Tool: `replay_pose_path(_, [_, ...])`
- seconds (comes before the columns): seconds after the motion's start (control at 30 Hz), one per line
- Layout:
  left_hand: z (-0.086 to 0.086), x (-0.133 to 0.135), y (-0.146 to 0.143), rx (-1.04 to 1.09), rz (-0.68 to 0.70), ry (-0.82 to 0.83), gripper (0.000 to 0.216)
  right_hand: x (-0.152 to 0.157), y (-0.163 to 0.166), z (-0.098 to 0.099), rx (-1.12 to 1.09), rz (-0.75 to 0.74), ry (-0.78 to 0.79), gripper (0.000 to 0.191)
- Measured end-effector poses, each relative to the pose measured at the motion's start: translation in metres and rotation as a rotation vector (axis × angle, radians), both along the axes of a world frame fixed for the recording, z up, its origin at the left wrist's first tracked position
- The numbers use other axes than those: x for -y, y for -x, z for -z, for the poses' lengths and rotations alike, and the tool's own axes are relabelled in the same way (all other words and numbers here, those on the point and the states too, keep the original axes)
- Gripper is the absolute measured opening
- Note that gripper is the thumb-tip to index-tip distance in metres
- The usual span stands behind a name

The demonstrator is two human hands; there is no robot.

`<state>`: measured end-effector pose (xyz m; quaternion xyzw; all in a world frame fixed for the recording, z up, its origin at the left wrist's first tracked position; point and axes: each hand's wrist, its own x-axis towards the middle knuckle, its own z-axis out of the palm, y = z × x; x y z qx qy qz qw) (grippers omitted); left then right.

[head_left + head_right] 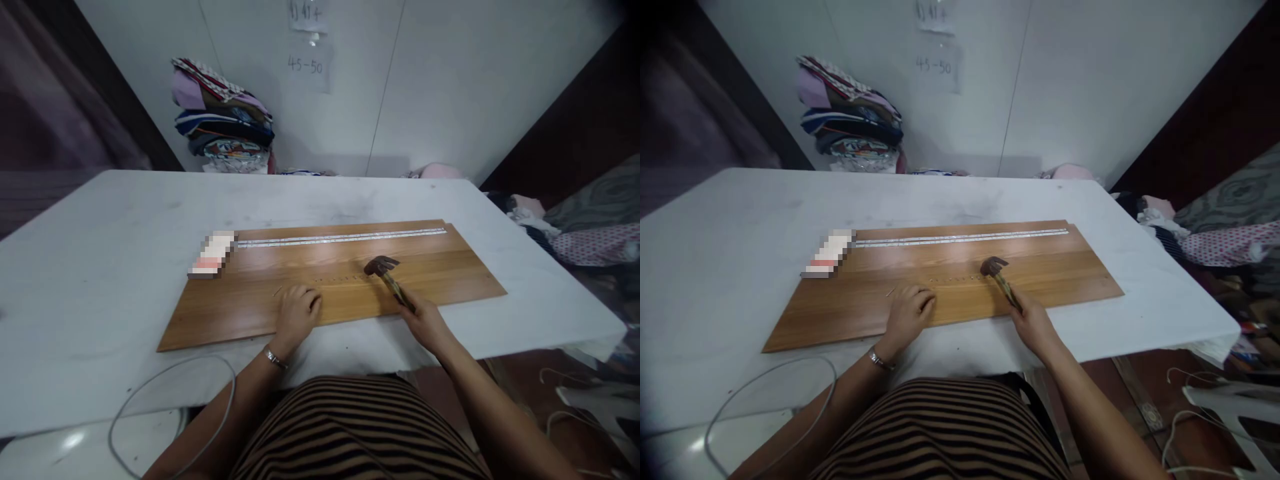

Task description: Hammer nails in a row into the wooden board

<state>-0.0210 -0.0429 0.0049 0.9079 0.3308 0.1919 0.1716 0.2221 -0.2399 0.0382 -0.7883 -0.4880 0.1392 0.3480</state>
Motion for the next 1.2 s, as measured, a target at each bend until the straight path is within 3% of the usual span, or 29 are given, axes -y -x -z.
replay_pose_path(1.2, [-0.0030, -0.0006, -0.0001, 0.010, 0.004, 0.038, 0.020, -0.0013, 0.0032, -0.0053, -0.007, 0.007, 0.016, 0.053])
